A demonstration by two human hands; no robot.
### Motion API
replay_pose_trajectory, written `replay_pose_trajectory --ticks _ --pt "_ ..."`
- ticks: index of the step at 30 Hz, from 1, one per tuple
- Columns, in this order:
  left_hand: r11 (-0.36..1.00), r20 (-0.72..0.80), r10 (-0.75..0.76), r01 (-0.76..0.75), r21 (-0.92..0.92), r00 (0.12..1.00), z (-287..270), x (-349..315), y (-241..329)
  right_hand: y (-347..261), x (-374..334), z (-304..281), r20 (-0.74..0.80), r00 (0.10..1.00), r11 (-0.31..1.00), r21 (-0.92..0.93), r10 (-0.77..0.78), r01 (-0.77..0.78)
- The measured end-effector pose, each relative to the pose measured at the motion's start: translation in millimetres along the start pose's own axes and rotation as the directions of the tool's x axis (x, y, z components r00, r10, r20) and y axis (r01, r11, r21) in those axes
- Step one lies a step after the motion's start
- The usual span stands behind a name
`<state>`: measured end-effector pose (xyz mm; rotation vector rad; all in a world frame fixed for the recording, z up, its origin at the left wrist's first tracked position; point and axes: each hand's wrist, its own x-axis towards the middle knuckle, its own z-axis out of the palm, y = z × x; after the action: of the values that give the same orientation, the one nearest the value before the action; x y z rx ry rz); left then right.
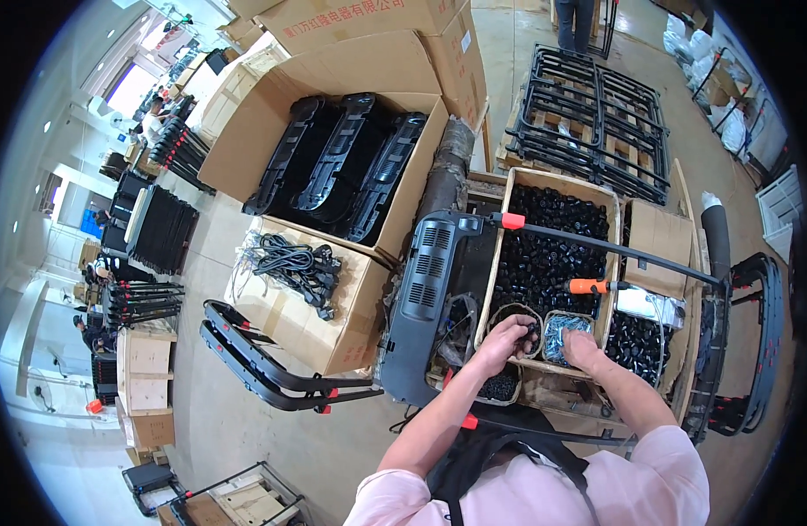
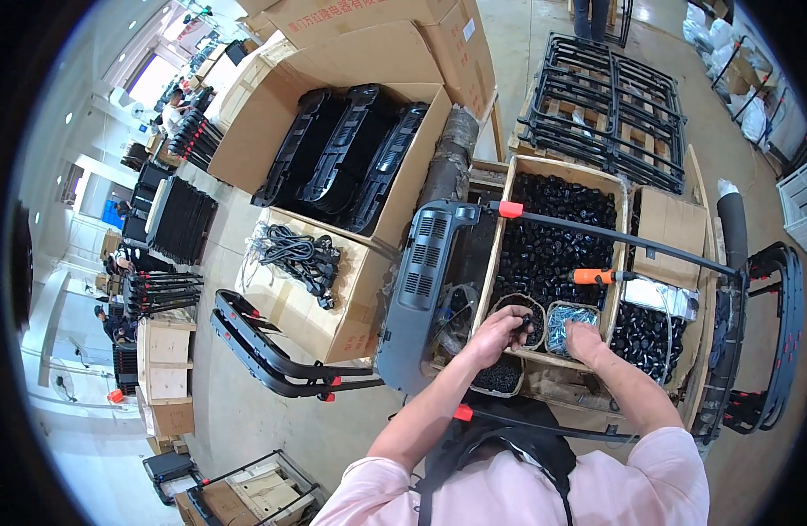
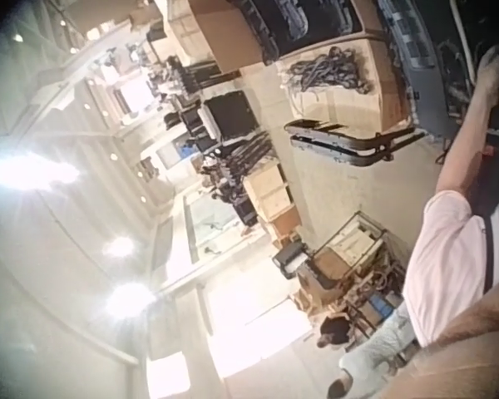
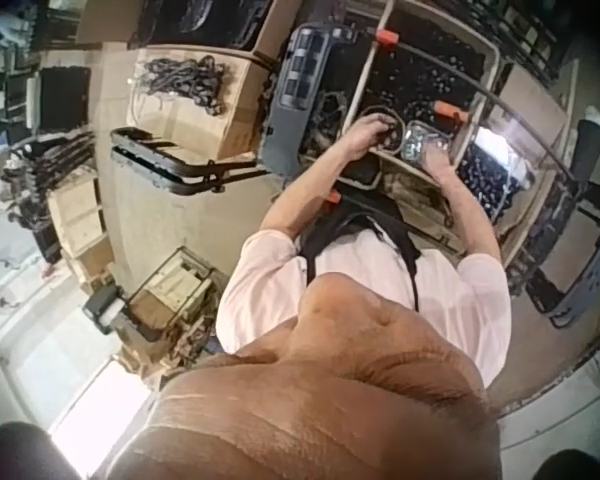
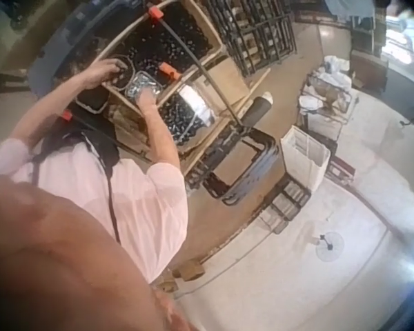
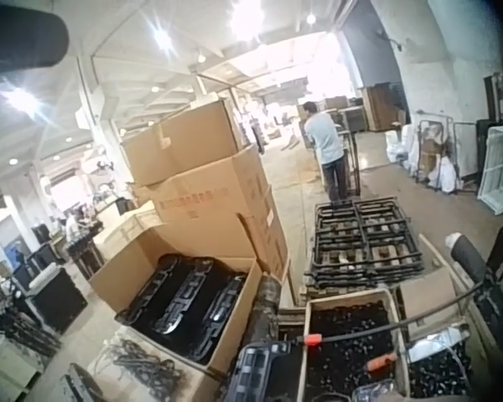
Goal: Assembling a leaf blower by connecting electrical components and securing housing parts with an electric screwdriver.
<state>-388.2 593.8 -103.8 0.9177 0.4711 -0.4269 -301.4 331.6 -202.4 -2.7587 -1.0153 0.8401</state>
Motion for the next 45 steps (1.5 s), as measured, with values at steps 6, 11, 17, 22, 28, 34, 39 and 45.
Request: replay_pose_trajectory --ticks 6,11,17,22,28,34,39,45 --pt "0.998 0.001 0.056 -0.056 -0.04 0.998 -5 -42 -12 11 14 17 -0.123 0.99 0.998 -0.001 -0.063 0.064" --pt "0.994 -0.025 0.099 -0.1 -0.038 0.995 2 -58 -32 15 7 10 -0.189 0.982 0.998 0.059 0.027 -0.017" --pt "0.994 -0.06 0.1 -0.102 -0.043 0.993 -1 -70 -54 0 2 -6 -0.382 0.923 0.989 0.15 0.052 0.007" --pt "0.996 -0.021 0.076 -0.077 -0.048 0.997 -2 -86 -49 0 -12 -18 -0.014 0.944 0.1 0.995 0.329 -0.02" --pt "0.992 -0.041 0.083 -0.086 -0.089 0.996 -19 -104 -40 -63 -29 -51 -0.036 0.999 -0.533 0.845 -0.002 0.029" --pt "0.98 -0.074 0.106 -0.117 -0.164 0.992 -32 -112 -42 -162 -35 -103 -0.341 0.938 0.38 0.878 0.067 0.292" --pt "0.972 -0.055 0.164 -0.17 -0.163 0.985 -34 -127 -39 -186 -39 -99 -0.333 0.942 0.669 0.693 -0.033 0.268" --pt "0.966 -0.113 0.17 -0.188 -0.18 0.979 -51 -142 -44 -217 -42 -108 -0.241 0.954 0.748 0.598 -0.176 0.289"
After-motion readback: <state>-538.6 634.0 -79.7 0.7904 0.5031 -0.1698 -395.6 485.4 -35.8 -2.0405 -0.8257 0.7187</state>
